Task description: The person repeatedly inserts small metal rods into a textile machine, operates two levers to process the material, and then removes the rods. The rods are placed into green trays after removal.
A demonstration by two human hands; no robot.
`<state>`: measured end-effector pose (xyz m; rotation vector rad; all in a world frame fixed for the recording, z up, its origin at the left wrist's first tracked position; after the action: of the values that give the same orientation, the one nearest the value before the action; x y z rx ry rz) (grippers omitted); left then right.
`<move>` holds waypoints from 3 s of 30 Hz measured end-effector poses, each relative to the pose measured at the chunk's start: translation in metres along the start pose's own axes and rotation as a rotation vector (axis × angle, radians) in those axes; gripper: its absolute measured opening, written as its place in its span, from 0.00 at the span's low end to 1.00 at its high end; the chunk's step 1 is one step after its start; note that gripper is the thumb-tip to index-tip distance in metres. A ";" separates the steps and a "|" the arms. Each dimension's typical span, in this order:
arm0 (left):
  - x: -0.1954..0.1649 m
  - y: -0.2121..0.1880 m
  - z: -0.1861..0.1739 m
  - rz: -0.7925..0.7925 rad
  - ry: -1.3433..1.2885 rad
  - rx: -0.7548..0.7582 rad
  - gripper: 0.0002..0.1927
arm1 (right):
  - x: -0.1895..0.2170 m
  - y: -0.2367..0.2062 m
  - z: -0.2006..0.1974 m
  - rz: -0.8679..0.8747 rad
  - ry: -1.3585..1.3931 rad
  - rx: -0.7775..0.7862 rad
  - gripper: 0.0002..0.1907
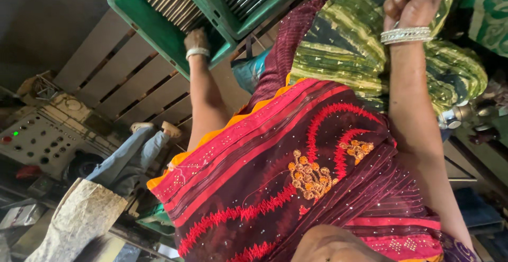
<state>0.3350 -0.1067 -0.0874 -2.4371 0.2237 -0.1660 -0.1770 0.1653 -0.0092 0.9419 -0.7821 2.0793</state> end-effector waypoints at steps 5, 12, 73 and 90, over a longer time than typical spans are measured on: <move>0.032 0.015 -0.033 0.100 -0.337 0.173 0.10 | -0.004 0.001 -0.006 0.043 -0.020 -0.080 0.08; 0.005 0.039 -0.138 0.338 -1.559 0.153 0.12 | -0.007 0.003 -0.003 0.133 -0.039 -0.177 0.11; -0.463 -0.267 -0.203 1.343 -0.504 -0.595 0.23 | 0.215 -0.135 -0.107 -0.222 -0.147 -0.211 0.04; -0.616 -0.382 -0.241 1.739 -0.384 -0.509 0.23 | 0.428 -0.188 -0.224 -0.933 -0.864 -0.589 0.07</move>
<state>-0.2647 0.1581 0.3043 -1.7629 2.1544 1.1778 -0.3163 0.5897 0.2540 1.4680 -1.0086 0.5469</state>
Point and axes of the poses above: each hand's wrist, its own y-axis towards the middle knuckle, its own z-axis out of the palm, x = y × z, the point moved 5 cm from there along y, towards the middle knuckle, and after that the axes turned 12 degrees about -z, right-handed, at the moved point
